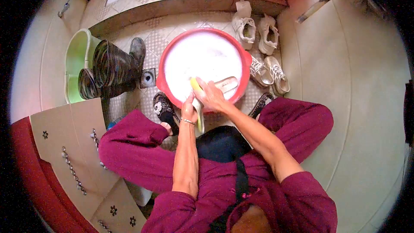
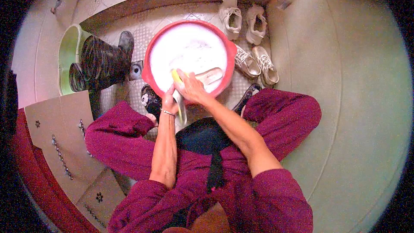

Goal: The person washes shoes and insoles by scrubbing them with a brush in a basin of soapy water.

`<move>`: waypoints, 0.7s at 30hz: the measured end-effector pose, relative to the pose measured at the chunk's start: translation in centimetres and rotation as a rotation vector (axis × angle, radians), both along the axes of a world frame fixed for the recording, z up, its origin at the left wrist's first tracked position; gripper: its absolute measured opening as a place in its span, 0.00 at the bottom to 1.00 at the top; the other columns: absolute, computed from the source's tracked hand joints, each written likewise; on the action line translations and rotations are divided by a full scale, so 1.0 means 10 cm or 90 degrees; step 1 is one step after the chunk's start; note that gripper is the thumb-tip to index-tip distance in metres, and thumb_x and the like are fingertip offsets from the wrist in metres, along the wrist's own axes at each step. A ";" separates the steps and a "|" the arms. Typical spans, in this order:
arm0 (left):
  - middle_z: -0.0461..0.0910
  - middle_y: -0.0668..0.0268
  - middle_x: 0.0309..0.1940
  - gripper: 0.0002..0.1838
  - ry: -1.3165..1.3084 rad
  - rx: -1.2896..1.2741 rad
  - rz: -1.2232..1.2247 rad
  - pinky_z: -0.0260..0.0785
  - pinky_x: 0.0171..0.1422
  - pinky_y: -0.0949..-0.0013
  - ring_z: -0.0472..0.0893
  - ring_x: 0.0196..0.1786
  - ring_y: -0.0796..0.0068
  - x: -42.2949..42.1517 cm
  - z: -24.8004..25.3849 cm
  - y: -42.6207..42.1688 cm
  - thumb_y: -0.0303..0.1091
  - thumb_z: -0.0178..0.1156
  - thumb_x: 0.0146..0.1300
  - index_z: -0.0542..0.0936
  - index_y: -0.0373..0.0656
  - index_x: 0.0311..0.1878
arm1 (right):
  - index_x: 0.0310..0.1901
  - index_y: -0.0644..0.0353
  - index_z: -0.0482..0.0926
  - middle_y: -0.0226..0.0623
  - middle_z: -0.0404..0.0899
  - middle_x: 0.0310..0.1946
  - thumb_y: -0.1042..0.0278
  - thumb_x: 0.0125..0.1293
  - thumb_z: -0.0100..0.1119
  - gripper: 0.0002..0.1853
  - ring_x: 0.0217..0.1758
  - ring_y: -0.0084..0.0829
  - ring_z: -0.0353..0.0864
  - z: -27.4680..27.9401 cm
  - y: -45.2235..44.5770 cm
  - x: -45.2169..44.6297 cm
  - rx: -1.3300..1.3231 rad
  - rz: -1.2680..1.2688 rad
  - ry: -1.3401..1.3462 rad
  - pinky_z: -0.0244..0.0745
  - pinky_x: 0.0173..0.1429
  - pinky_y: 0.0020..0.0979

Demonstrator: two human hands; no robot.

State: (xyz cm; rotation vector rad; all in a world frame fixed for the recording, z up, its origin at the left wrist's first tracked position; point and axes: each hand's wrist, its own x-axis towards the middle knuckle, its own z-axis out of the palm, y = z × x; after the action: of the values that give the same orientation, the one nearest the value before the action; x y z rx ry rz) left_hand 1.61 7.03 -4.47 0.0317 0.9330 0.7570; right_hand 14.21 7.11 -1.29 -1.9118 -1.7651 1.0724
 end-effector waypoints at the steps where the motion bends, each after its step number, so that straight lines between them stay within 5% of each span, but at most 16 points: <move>1: 0.71 0.61 0.51 0.20 -0.002 -0.002 0.003 0.63 0.59 0.62 0.70 0.54 0.66 0.03 -0.01 0.03 0.40 0.41 0.67 0.66 0.38 0.56 | 0.64 0.52 0.56 0.62 0.62 0.52 0.46 0.58 0.45 0.34 0.50 0.61 0.67 0.14 -0.05 0.01 -0.080 -0.057 0.106 0.66 0.52 0.48; 3: 0.72 0.61 0.51 0.20 -0.145 0.024 0.086 0.61 0.61 0.62 0.70 0.54 0.64 0.13 -0.05 0.03 0.37 0.44 0.63 0.66 0.37 0.56 | 0.63 0.55 0.58 0.61 0.66 0.51 0.49 0.57 0.46 0.33 0.51 0.58 0.69 0.45 -0.21 -0.02 -0.119 -0.133 0.100 0.65 0.54 0.44; 9: 0.69 0.55 0.55 0.27 -0.097 -0.006 0.108 0.54 0.65 0.61 0.68 0.57 0.61 0.12 0.22 0.09 0.43 0.36 0.63 0.63 0.36 0.60 | 0.58 0.60 0.65 0.63 0.72 0.42 0.53 0.55 0.48 0.29 0.45 0.53 0.74 0.22 -0.14 -0.05 -0.065 -0.245 0.269 0.68 0.50 0.41; 13: 0.70 0.56 0.53 0.28 -0.185 -0.005 0.090 0.58 0.62 0.60 0.70 0.53 0.61 0.06 0.04 0.08 0.48 0.37 0.63 0.63 0.35 0.59 | 0.63 0.54 0.56 0.66 0.68 0.41 0.48 0.59 0.44 0.33 0.42 0.62 0.71 0.53 -0.40 -0.17 -0.068 -0.117 0.173 0.67 0.48 0.49; 16: 0.73 0.57 0.49 0.26 -0.426 0.061 0.092 0.61 0.60 0.60 0.71 0.52 0.63 0.16 0.17 0.01 0.47 0.37 0.62 0.66 0.38 0.56 | 0.63 0.58 0.55 0.66 0.66 0.43 0.51 0.61 0.43 0.32 0.42 0.61 0.71 0.55 -0.39 -0.12 -0.040 -0.129 0.072 0.65 0.49 0.47; 17: 0.74 0.59 0.48 0.23 -0.269 -0.048 0.091 0.62 0.60 0.60 0.72 0.51 0.64 0.26 0.29 -0.05 0.46 0.38 0.62 0.69 0.41 0.53 | 0.63 0.54 0.56 0.67 0.63 0.45 0.48 0.61 0.43 0.32 0.42 0.61 0.71 0.56 -0.27 -0.04 -0.007 -0.116 0.014 0.66 0.46 0.49; 21: 0.73 0.58 0.49 0.25 0.089 -0.041 -0.011 0.59 0.62 0.59 0.72 0.52 0.62 0.35 0.19 -0.06 0.46 0.38 0.61 0.67 0.40 0.55 | 0.63 0.53 0.56 0.68 0.63 0.45 0.49 0.60 0.44 0.31 0.43 0.59 0.70 0.52 0.22 0.10 -0.106 -0.168 -0.018 0.67 0.46 0.50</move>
State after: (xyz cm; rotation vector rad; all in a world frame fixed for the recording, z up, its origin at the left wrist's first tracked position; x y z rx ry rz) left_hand 5.14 6.39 -2.60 0.0358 1.0881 0.7156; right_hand 15.19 9.29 3.87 -2.1943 -1.4230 1.1280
